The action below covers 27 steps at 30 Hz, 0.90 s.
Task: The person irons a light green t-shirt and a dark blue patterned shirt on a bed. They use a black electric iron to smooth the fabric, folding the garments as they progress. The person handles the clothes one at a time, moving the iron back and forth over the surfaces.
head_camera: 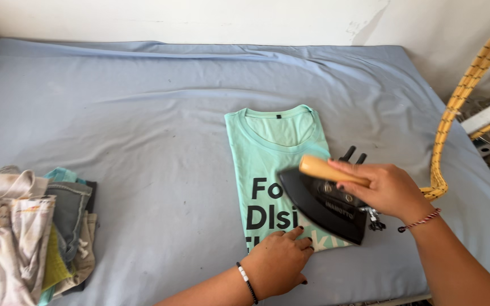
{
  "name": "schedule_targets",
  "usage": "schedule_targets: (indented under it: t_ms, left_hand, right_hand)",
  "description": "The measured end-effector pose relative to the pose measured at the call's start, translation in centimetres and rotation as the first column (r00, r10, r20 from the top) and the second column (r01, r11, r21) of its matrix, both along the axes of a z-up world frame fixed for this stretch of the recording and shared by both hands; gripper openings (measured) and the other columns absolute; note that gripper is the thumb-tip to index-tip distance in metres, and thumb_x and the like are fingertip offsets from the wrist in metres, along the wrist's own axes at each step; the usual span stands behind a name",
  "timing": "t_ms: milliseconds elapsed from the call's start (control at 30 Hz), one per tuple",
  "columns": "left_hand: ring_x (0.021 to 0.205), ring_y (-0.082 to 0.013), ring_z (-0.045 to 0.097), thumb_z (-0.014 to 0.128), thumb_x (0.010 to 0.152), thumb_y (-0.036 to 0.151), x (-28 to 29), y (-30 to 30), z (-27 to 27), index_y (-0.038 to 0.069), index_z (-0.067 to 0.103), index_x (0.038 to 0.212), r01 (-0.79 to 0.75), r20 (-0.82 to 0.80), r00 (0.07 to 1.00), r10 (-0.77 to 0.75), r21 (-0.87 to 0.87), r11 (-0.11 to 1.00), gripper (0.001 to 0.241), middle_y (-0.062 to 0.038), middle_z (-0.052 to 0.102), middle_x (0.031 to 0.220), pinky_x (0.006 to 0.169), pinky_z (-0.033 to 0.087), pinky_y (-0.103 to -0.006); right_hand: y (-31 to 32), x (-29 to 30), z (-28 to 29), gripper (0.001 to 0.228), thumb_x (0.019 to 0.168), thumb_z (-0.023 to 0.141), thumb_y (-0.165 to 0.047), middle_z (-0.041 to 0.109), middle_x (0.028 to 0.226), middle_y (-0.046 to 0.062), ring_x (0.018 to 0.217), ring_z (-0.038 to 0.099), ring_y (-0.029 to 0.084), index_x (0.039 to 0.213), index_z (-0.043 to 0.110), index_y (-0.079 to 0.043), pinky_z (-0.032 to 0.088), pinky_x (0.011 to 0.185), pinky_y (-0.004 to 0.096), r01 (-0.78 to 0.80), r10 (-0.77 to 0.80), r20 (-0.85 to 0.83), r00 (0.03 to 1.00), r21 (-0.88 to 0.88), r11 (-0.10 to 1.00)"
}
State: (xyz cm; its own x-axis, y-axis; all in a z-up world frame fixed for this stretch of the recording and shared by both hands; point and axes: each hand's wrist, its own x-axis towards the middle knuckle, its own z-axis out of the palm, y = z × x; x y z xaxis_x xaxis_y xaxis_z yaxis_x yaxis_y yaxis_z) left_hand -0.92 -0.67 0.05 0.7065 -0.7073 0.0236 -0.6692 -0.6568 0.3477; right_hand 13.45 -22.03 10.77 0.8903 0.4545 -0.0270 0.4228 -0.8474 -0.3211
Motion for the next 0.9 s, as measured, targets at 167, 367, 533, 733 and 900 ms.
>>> schedule_targets:
  t_ms: [167, 367, 533, 733, 900]
  left_hand:
    - [0.142, -0.0314, 0.046, 0.075, 0.084, 0.039, -0.3, 0.2, 0.5, 0.001, 0.065, 0.129, -0.019, 0.04, 0.999, 0.018, 0.041, 0.999, 0.06, -0.01, 0.06, 0.14, 0.092, 0.051, -0.0402]
    - [0.139, -0.0321, 0.049, 0.075, 0.085, 0.038, -1.1, 0.0, 0.9, 0.001, 0.066, 0.128, -0.048, 0.054, 0.998, 0.045, 0.062, 0.997, 0.058, -0.011, 0.06, 0.14, 0.085, 0.055, -0.0396]
    - [0.13, -0.0393, 0.054, 0.076, 0.084, 0.038, -2.1, -0.6, 1.0, 0.0, 0.074, 0.111, -0.047, 0.026, 0.999, 0.045, 0.093, 0.995, 0.047, -0.018, 0.058, 0.139, 0.084, 0.056, -0.0406]
    - [0.118, -0.0331, 0.064, 0.072, 0.087, 0.043, -1.2, -0.1, 1.2, 0.004, 0.08, 0.095, 0.006, -0.197, 0.98, 0.008, 0.069, 0.998, 0.041, -0.014, 0.064, 0.134, 0.084, 0.059, -0.0413]
    - [0.119, -0.032, 0.062, 0.069, 0.085, 0.044, -0.6, 0.0, 1.0, 0.005, 0.083, 0.094, 0.034, -0.209, 0.978, -0.011, 0.11, 0.993, 0.042, -0.013, 0.059, 0.142, 0.083, 0.06, -0.0414]
  right_hand:
    - [2.8, 1.3, 0.1, 0.052, 0.087, 0.076, -0.035, 0.078, 0.089, 0.008, 0.066, 0.07, 0.02, 0.136, 0.063, -0.045, 0.053, 0.066, 0.032, 0.091, -0.091, 0.078, 0.993, 0.005, 0.996]
    - [2.1, 2.6, 0.1, 0.057, 0.083, 0.075, -0.026, 0.08, 0.101, 0.004, 0.064, 0.067, 0.014, 0.137, 0.062, -0.037, 0.056, 0.066, 0.029, -0.199, 0.207, -0.035, 0.978, 0.174, 0.965]
    - [1.8, 1.2, 0.4, 0.051, 0.08, 0.08, -0.028, 0.084, 0.09, 0.001, 0.061, 0.067, 0.008, 0.129, 0.069, -0.032, 0.057, 0.062, 0.027, -0.448, 0.475, -0.152, 0.867, 0.181, 0.875]
    - [5.8, -2.4, 1.2, 0.056, 0.086, 0.078, -0.037, 0.074, 0.075, 0.006, 0.06, 0.063, 0.025, 0.139, 0.064, -0.045, 0.054, 0.063, 0.034, -0.122, 0.122, -0.005, 0.992, -0.104, 0.987]
    - [10.5, -1.1, 0.5, 0.051, 0.091, 0.066, -0.034, 0.078, 0.088, 0.002, 0.068, 0.072, 0.025, 0.141, 0.058, -0.041, 0.055, 0.063, 0.039, -0.149, 0.16, 0.22, 0.962, -0.066, 0.987]
